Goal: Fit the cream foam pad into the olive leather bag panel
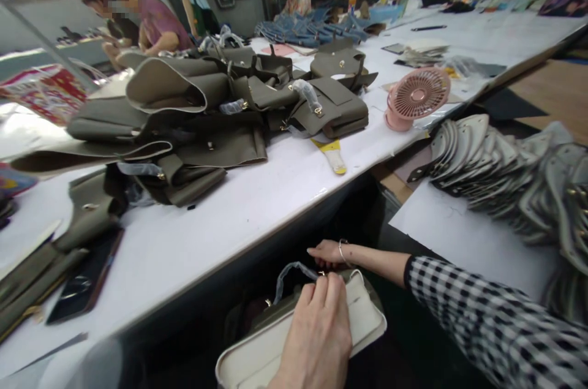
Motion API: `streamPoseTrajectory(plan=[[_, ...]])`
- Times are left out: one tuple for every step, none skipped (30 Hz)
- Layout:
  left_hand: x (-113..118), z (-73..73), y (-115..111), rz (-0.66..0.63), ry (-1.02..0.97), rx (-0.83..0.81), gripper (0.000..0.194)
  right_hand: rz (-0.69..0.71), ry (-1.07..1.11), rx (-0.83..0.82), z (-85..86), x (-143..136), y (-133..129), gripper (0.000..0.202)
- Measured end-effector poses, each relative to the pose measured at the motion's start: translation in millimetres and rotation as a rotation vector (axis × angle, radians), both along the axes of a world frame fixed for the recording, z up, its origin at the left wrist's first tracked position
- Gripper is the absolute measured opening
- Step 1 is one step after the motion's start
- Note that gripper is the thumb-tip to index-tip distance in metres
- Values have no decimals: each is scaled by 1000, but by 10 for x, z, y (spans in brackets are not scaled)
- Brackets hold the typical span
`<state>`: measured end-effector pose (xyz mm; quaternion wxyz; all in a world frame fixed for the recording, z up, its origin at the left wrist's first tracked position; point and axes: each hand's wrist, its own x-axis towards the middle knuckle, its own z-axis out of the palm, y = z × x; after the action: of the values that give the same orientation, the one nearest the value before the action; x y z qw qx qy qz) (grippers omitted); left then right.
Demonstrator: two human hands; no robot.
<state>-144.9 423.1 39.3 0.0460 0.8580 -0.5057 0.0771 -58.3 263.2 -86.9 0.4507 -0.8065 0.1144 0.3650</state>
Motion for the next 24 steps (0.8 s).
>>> streamPoseTrajectory(plan=[[-1, 36, 10, 10, 17, 21, 53, -19, -20, -11, 115, 55, -24, 37], [-3, 71, 22, 28, 42, 39, 54, -40, -51, -13, 250, 101, -35, 42], [-6, 102, 34, 51, 82, 52, 54, -56, -83, -6, 397, 134, -27, 46], [-9, 127, 45, 77, 138, 58, 52, -64, -108, 8, 544, 151, 5, 49], [-14, 144, 53, 106, 207, 58, 49, -62, -124, 27, 679, 152, 60, 50], [-21, 156, 58, 133, 274, 51, 45, -49, -131, 44, 793, 138, 133, 51], [-31, 162, 60, 151, 330, 37, 43, -29, -134, 50, 879, 113, 218, 51], [-44, 168, 60, 163, 370, 14, 43, -4, -136, 45, 934, 82, 306, 51], [-60, 176, 61, 172, 398, -19, 45, 25, -141, 27, 960, 48, 388, 51], [-76, 191, 67, 175, 424, -61, 48, 57, -147, -2, 964, 15, 456, 50], [-88, 214, 84, 174, 456, -115, 49, 92, -155, -38, 953, -13, 509, 50], [-91, 246, 119, 171, 503, -180, 47, 128, -166, -79, 936, -36, 545, 51], [-79, 284, 178, 178, 557, -261, 42, 163, -179, -124, 922, -54, 565, 52], [-48, 323, 265, 198, 613, -355, 35, 197, -195, -166, 914, -69, 575, 52], [5, 354, 383, 237, 665, -459, 30, 230, -216, -204, 916, -80, 578, 53], [79, 365, 530, 306, 708, -564, 27, 260, -242, -236, 929, -91, 578, 55], [171, 346, 700, 396, 747, -649, 26, 291, -273, -261, 948, -101, 580, 56], [272, 289, 881, 509, 787, -709, 29, 321, -306, -280, 972, -111, 584, 57], [372, 191, 1060, 652, 825, -709, 34, 349, -338, -296, 996, -121, 591, 58], [464, 55, 1222, 772, 886, -648, 42, 375, -369, -311, 1019, -133, 600, 59], [539, -113, 1352, 836, 1012, -531, 50, 396, -394, -328, 1038, -145, 610, 61], [592, -299, 1440, 858, 1113, -466, 54, 415, -414, -343, 1053, -158, 620, 62], [624, -489, 1482, 862, 1203, -414, 56, 432, -433, -360, 1064, -170, 629, 64], [637, -670, 1479, 858, 1286, -364, 57, 447, -453, -380, 1073, -182, 635, 65]])
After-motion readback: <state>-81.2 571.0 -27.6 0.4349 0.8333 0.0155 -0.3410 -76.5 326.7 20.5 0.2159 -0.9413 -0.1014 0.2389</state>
